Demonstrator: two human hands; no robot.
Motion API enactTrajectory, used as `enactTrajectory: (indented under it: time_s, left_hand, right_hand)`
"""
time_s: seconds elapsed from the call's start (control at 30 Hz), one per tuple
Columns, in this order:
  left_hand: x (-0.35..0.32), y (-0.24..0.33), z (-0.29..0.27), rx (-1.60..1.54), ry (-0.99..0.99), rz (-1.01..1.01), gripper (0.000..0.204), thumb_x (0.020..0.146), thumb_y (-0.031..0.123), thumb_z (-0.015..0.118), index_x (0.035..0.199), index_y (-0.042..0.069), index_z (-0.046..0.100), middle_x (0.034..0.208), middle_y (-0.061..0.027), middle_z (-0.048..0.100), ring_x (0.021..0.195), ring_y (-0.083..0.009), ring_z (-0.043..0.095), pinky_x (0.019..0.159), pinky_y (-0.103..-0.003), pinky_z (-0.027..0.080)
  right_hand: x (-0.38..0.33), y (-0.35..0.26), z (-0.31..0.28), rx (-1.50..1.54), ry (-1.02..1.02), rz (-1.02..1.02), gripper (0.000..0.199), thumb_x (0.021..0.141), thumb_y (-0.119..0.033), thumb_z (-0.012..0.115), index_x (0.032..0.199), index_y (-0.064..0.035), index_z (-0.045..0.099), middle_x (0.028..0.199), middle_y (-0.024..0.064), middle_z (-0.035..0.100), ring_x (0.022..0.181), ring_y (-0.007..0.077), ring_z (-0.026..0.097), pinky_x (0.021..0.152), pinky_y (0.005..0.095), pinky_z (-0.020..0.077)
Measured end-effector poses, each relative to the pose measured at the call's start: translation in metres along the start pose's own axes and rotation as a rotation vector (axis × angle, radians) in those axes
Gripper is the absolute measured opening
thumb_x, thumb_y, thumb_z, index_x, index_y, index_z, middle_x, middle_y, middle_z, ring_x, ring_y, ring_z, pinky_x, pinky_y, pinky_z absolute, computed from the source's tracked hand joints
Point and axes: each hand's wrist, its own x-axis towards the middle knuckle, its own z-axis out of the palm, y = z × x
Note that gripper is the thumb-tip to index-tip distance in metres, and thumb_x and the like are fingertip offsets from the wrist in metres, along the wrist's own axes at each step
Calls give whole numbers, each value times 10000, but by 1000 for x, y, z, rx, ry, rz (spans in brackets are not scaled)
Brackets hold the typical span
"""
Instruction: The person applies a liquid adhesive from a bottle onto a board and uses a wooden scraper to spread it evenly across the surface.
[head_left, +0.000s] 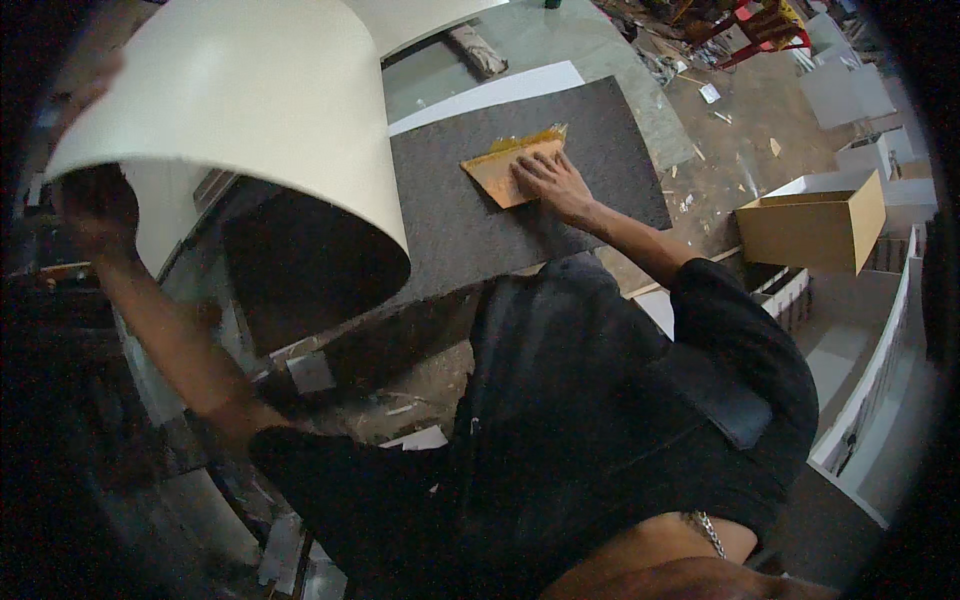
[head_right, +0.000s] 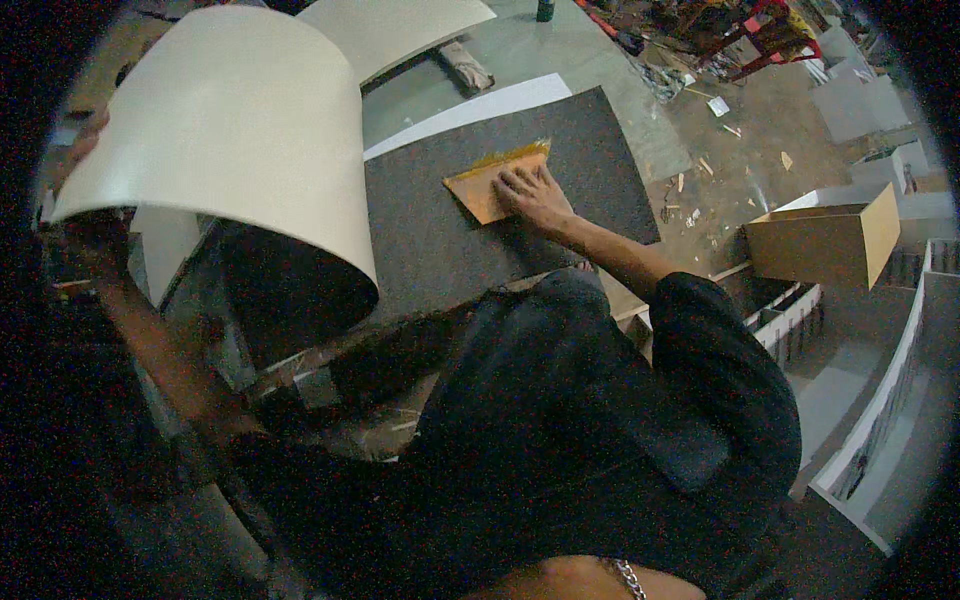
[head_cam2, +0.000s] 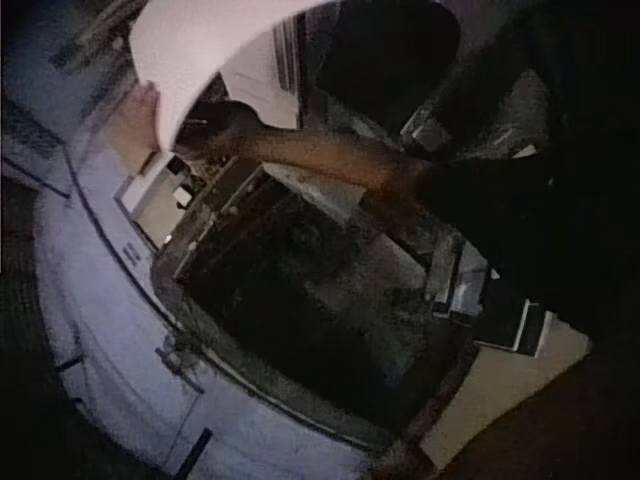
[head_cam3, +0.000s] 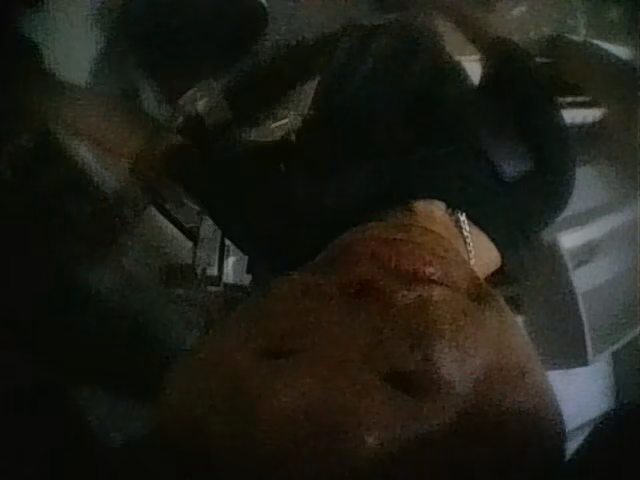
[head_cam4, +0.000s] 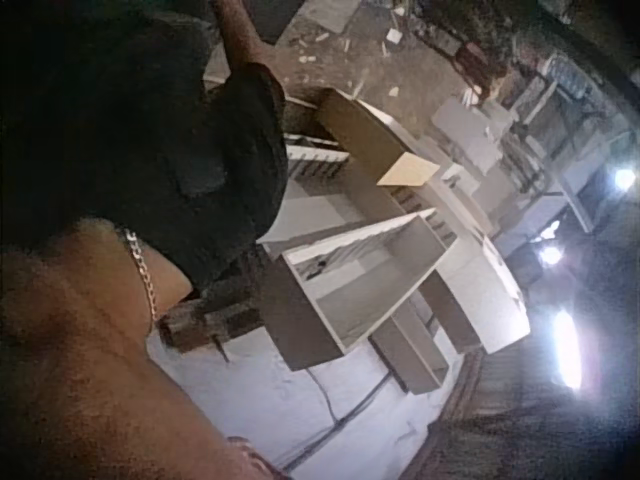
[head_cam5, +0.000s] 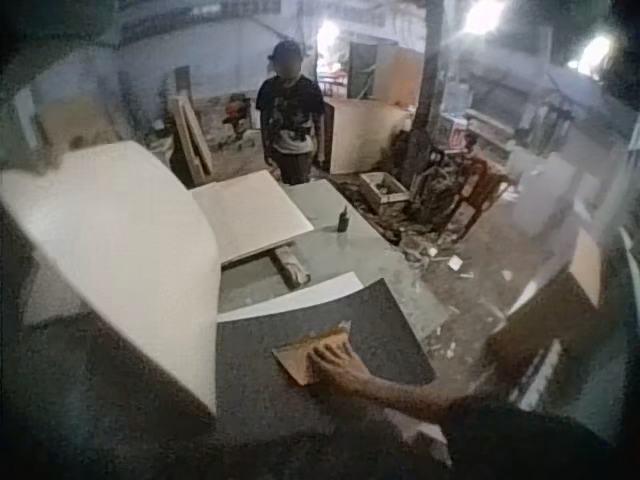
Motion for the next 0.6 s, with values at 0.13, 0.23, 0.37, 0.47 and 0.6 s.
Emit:
enactTrajectory:
  time_s: [0.13, 0.23, 0.37, 0.47, 0.6]
  left_hand:
    - [55, -38, 14, 35, -42, -40, 356, 971, 275, 566, 1142, -26, 650, 1091, -185, 705, 965, -298, 657, 857, -401, 498]
    - [62, -56, -11, 157, -137, -5, 362, 957, 283, 567, 1142, -16, 652, 1081, -180, 709, 945, -298, 658, 844, -411, 497]
    - [51, 18, -11, 178, -164, -95, 365, 957, 285, 568, 1149, -15, 649, 1086, -183, 707, 951, -299, 657, 847, -414, 498]
    - [21, 69, -21, 196, -203, -177, 368, 958, 287, 569, 1155, -14, 646, 1089, -186, 705, 955, -300, 657, 850, -417, 498]
    - [-25, 129, -36, 224, -219, -320, 372, 958, 290, 571, 1162, -12, 643, 1094, -189, 702, 961, -302, 656, 853, -421, 499]
  right_hand:
    - [-7, 13, -3, 115, 4, 0, 855, 826, -227, 692, 1564, -157, 267, 1606, 147, 288, 1479, 345, 284, 1191, 638, 171]
    - [-43, 9, -52, 226, 88, 188, 936, 733, -336, 807, 1529, -149, 351, 1583, 185, 313, 1455, 358, 312, 1192, 563, 232]
    - [-120, 118, 6, 268, 323, 966, 792, 859, -566, 703, 1343, 40, 544, 1330, 272, 578, 1280, 429, 515, 1052, 468, 431]
    - [-121, 151, 49, 764, 246, 848, 677, 873, -503, 716, 1241, 53, 597, 1214, 262, 630, 1172, 404, 575, 961, 465, 472]
    - [-89, 191, 51, 751, 299, 742, 590, 896, -467, 699, 1200, 29, 599, 1136, 236, 653, 1053, 376, 628, 901, 455, 495]
